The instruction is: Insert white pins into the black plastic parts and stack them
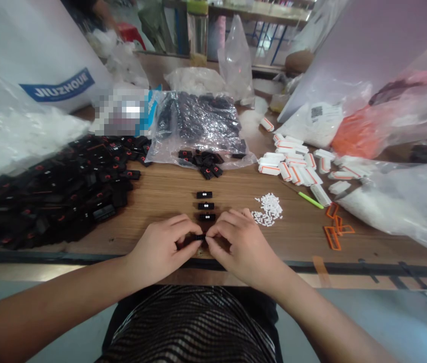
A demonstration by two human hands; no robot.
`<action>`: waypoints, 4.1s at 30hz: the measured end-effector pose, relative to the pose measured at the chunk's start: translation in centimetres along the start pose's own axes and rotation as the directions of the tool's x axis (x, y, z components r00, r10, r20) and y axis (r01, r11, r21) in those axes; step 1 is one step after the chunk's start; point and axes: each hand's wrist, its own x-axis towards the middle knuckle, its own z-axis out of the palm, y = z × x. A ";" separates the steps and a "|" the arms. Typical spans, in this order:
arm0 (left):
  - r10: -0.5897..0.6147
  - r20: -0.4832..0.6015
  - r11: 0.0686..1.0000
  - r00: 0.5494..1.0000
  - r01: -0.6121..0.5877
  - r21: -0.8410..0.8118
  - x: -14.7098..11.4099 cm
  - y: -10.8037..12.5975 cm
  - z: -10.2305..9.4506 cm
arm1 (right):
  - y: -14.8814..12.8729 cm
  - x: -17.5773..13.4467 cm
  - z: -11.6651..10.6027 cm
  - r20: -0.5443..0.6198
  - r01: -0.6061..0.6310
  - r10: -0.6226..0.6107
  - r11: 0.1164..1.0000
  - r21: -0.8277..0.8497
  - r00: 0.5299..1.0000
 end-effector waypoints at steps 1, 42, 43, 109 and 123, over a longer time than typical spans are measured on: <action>-0.001 0.002 1.000 1.000 0.001 -0.001 0.0 0.0 0.0 | -0.1 0.1 0.0 0.001 0.012 -0.012 1.000 -0.026 1.000; -0.021 0.017 0.999 1.000 0.021 -0.037 0.0 0.0 0.0 | -0.3 0.6 -1.1 0.085 -0.008 0.011 1.000 -0.030 0.996; -0.022 0.017 0.999 1.000 0.022 -0.038 0.0 0.0 0.0 | -0.3 0.5 -1.1 0.082 0.002 0.001 0.999 -0.036 0.997; 0.025 -0.022 1.000 0.999 -0.025 -0.014 -0.1 0.1 0.0 | 1.6 -0.3 0.5 0.027 -0.041 0.036 0.970 0.239 0.999; 0.016 -0.017 1.000 1.000 -0.017 -0.016 0.0 0.2 -0.1 | 0.4 -1.1 0.6 -0.108 0.240 -0.281 0.927 -0.288 0.954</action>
